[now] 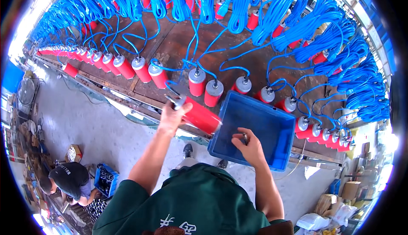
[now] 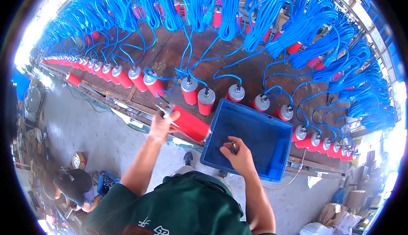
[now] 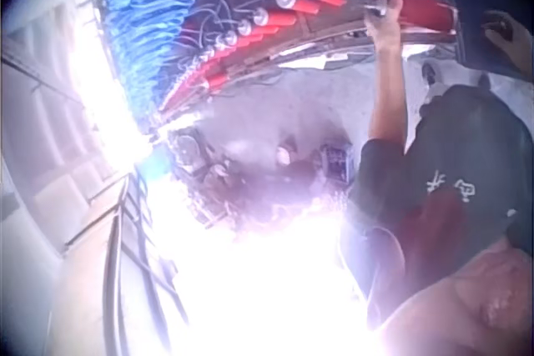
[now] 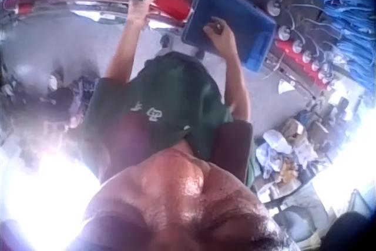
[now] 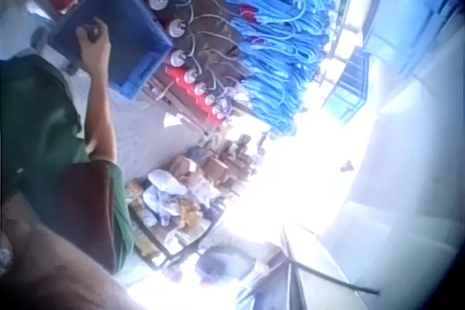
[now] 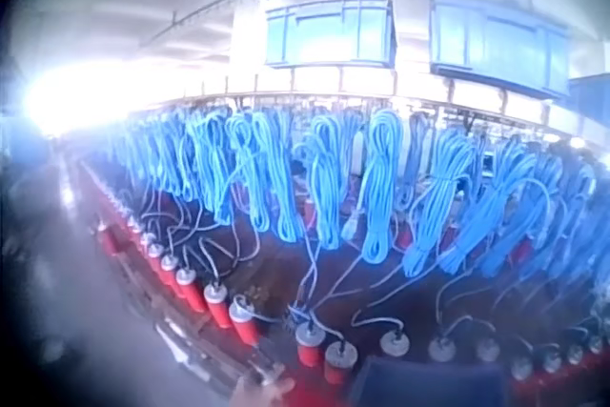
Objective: The person takes a red cylinder from a production line and uses a hand tool to insert and secure a component into the top of the cylinder, then places it into a blue bin for testing or further processing.
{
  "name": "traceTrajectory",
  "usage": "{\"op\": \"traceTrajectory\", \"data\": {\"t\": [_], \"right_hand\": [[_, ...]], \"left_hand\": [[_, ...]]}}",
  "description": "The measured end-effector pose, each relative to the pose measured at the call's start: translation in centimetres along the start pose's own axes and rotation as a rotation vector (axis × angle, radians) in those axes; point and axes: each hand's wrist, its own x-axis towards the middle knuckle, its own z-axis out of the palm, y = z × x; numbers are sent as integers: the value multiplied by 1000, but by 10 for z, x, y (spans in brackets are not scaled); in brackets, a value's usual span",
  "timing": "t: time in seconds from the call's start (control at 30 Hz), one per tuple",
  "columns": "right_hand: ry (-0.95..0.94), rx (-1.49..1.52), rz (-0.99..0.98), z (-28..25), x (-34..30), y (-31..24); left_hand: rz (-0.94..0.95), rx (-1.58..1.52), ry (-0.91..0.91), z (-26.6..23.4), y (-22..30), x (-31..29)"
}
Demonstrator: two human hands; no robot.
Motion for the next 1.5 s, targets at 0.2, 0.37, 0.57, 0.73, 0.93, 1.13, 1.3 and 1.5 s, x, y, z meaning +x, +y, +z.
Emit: {"op": "traceTrajectory", "data": {"t": [0.2,0.37,0.57,0.73,0.93,1.13,1.3,1.5], "right_hand": [[116,97,107,-21,-31,22],[175,103,215,-28,-48,17],[168,156,225,-22,-50,21],[127,172,218,-7,-43,23],[66,149,160,-3,-35,18],[69,117,140,-5,-41,16],[83,145,136,-10,-48,27],[196,132,170,-24,-60,33]], "left_hand": [[645,846,286,-29,39,68],[629,1046,330,-35,25,131],[625,1028,340,-26,8,159],[636,1050,316,-30,8,164],[581,1038,417,-17,2,168],[608,1044,334,-23,5,173],[544,1062,327,-17,14,161],[697,975,503,-16,2,114]]}}
